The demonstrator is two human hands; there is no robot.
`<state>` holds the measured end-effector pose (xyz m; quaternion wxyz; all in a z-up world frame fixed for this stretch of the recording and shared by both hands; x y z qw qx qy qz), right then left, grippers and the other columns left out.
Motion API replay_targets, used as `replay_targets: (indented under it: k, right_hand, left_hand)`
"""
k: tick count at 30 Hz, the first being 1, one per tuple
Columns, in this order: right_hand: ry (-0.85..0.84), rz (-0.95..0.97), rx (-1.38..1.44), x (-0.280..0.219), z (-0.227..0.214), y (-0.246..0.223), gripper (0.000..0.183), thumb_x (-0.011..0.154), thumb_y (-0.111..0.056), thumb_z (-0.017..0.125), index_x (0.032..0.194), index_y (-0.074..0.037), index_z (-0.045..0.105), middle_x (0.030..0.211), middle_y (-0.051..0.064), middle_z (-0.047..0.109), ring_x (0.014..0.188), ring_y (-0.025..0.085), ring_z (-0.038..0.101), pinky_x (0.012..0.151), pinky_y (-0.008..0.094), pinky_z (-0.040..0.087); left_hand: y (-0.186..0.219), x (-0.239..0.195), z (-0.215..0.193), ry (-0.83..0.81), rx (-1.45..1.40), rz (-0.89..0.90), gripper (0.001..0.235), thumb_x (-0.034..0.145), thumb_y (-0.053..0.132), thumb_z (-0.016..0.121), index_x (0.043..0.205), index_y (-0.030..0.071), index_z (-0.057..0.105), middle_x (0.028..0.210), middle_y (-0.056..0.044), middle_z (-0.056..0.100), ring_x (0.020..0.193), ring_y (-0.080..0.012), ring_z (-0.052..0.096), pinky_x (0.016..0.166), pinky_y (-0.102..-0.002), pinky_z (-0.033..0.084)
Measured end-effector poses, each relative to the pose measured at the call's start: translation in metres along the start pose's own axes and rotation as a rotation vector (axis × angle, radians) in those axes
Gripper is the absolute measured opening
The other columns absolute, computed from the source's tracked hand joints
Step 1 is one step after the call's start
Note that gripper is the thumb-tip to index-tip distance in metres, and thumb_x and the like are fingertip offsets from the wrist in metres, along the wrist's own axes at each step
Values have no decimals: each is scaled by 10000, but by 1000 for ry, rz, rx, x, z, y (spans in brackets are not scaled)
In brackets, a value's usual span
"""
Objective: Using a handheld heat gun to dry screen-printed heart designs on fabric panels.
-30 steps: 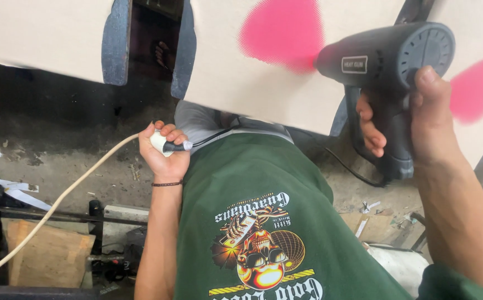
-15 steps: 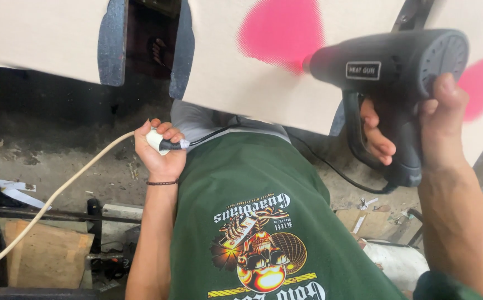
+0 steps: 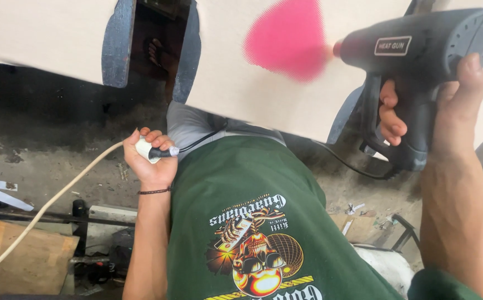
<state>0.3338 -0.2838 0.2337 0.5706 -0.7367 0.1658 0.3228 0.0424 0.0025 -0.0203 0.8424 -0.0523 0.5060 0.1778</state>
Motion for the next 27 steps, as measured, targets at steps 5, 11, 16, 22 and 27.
replay_targets:
  k: [5,11,16,22,27]
  right_hand:
    - [282,-48,-17,32,-27,20,487,841,-629,495,1018,-186,590,747,9,533,575,106,525,494,212,418]
    - [304,38,-113,20,0,-10,650,703,-753,465,973,-163,490,796,-8,448,604,103,446,558,218,390]
    - [572,153,-206,21,13,-15,527,771,-733,455,756,-223,322,676,-78,307,599,65,403,586,210,328]
    - [62,-16,-45,24,36,-31,733,744,-741,458,883,-26,538,739,100,546,425,160,390,373,301,336]
    - [184,-36,-85,40,45,-42,643,712,-692,405,944,-117,574,689,86,594,454,144,479,407,252,416]
  left_hand:
    - [1,2,2,-1,-18,7,134,862,223,667,820,153,561,689,48,499,574,-92,478,533,-232,396]
    - [5,3,1,-30,-24,1,136,860,220,680,816,153,570,691,46,502,582,-93,481,543,-231,392]
    - [8,3,1,-9,-32,3,137,855,220,683,814,155,569,688,46,509,572,-91,489,533,-231,396]
    - [18,3,-4,-34,-32,18,135,861,231,687,823,158,580,686,49,518,578,-90,499,536,-235,400]
    - [22,3,-11,-33,-48,-5,133,850,224,695,822,158,584,688,55,519,584,-87,493,540,-229,398]
Point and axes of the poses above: each hand's wrist, its own x-axis towards the middle knuckle, its own z-axis out of the palm, y = z × x, the point moved 3 cm from there along x, towards the middle knuckle
